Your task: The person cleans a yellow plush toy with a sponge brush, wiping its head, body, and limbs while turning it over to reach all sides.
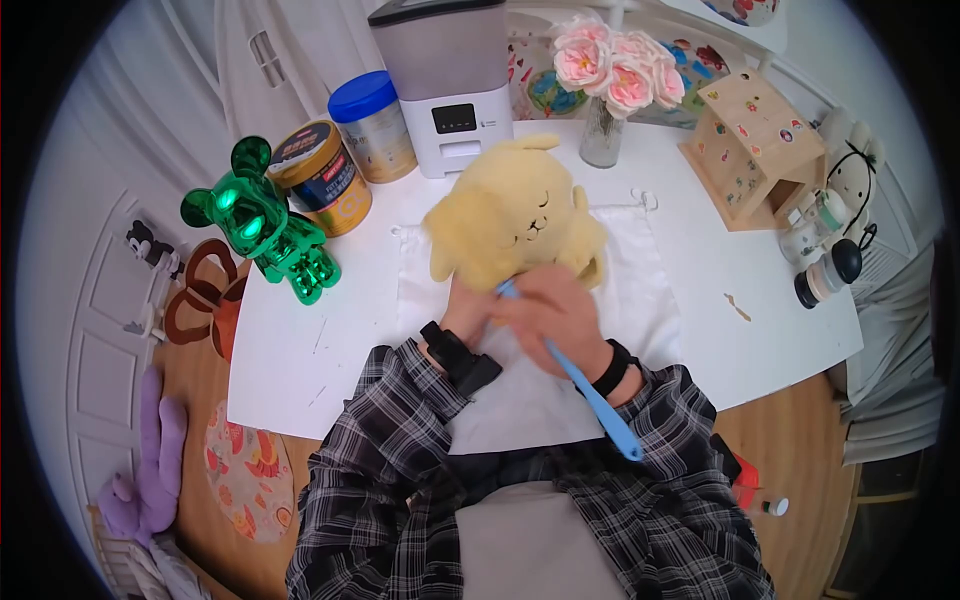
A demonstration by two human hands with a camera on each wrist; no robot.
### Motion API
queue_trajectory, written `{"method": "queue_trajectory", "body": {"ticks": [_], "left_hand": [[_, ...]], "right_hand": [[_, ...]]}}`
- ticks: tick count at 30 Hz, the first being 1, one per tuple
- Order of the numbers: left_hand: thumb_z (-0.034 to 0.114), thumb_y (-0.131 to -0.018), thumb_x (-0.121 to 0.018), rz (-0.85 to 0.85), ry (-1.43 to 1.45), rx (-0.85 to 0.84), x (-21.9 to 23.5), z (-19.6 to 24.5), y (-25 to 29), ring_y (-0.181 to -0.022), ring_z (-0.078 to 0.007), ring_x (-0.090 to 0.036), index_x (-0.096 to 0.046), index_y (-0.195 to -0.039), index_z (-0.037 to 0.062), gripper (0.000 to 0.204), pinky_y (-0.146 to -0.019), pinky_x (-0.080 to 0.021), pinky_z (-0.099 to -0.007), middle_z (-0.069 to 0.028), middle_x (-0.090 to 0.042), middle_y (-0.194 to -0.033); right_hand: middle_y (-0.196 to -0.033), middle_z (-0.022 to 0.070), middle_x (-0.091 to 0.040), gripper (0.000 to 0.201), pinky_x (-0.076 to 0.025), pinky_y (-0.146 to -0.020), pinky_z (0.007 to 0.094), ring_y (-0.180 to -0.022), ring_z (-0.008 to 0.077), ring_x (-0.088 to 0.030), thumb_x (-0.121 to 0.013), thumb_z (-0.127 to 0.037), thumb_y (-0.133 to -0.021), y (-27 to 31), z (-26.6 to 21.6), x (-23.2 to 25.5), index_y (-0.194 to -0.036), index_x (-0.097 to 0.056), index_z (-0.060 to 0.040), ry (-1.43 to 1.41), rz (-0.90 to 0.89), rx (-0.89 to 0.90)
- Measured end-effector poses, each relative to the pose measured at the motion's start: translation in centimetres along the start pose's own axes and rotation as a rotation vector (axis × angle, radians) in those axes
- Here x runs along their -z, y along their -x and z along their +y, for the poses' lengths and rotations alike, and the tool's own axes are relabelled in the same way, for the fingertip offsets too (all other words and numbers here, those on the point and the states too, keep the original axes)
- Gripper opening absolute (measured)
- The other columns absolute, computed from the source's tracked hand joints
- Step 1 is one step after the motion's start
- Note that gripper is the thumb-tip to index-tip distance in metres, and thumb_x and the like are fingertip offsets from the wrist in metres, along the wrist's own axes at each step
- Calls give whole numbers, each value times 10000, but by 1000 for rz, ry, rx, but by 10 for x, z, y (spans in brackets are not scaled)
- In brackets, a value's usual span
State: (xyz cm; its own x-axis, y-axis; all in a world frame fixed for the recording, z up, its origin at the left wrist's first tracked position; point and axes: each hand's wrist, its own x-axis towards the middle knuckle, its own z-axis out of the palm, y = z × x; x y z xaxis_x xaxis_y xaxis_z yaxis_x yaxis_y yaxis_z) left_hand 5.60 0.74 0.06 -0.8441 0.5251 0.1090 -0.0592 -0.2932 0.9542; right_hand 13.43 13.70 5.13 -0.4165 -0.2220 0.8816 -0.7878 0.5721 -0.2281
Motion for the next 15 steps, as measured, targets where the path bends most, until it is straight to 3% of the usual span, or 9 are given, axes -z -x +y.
{"method": "queue_trajectory", "body": {"ticks": [2,3,5,9,11,15], "left_hand": [[157,-909,-568,76,-42,52,-1,-4,-3,-1088,-205,-568,-429,-1288,26,425,-901,-487,-324,-106,-547,-1227],[156,-915,-562,112,-64,78,-3,-3,-3,-1083,-198,-567,-434,-1278,19,408,-893,-484,-315,-102,-546,-1223],[153,-916,-563,-14,172,108,17,-26,3,-1079,-187,-567,-449,-1261,19,387,-885,-488,-313,-96,-551,-1216],[103,-911,-552,-150,208,34,19,-28,5,-1073,-185,-571,-462,-1251,19,362,-870,-498,-315,-92,-556,-1213],[79,-902,-558,-48,174,67,18,-28,0,-1068,-184,-575,-465,-1252,15,368,-864,-502,-311,-95,-559,-1211],[58,-889,-577,149,22,149,-8,7,0,-1035,-171,-592,-499,-1226,9,349,-849,-507,-298,-90,-587,-1176]], "right_hand": [[-836,53,-570,164,-448,-708,348,-785,254,-550,-669,-49,-625,-7,1,7,-774,-607,-83,129,92,-79],[-832,57,-567,183,-448,-713,354,-786,264,-551,-654,-33,-639,-5,4,5,-813,-628,-82,80,20,-59],[-826,65,-561,244,-448,-724,366,-788,284,-552,-625,-2,-665,3,11,1,-892,-670,-79,-10,-119,-22],[-831,65,-574,219,-440,-716,365,-776,279,-550,-625,1,-674,0,-5,-1,-879,-662,-68,-123,-82,0],[-828,65,-581,201,-432,-730,360,-775,275,-550,-617,3,-679,-4,-8,-1,-864,-657,-65,-52,29,-38],[-790,52,-576,222,-413,-722,366,-774,261,-543,-616,1,-660,-4,2,2,-866,-649,-78,142,14,-110]]}}
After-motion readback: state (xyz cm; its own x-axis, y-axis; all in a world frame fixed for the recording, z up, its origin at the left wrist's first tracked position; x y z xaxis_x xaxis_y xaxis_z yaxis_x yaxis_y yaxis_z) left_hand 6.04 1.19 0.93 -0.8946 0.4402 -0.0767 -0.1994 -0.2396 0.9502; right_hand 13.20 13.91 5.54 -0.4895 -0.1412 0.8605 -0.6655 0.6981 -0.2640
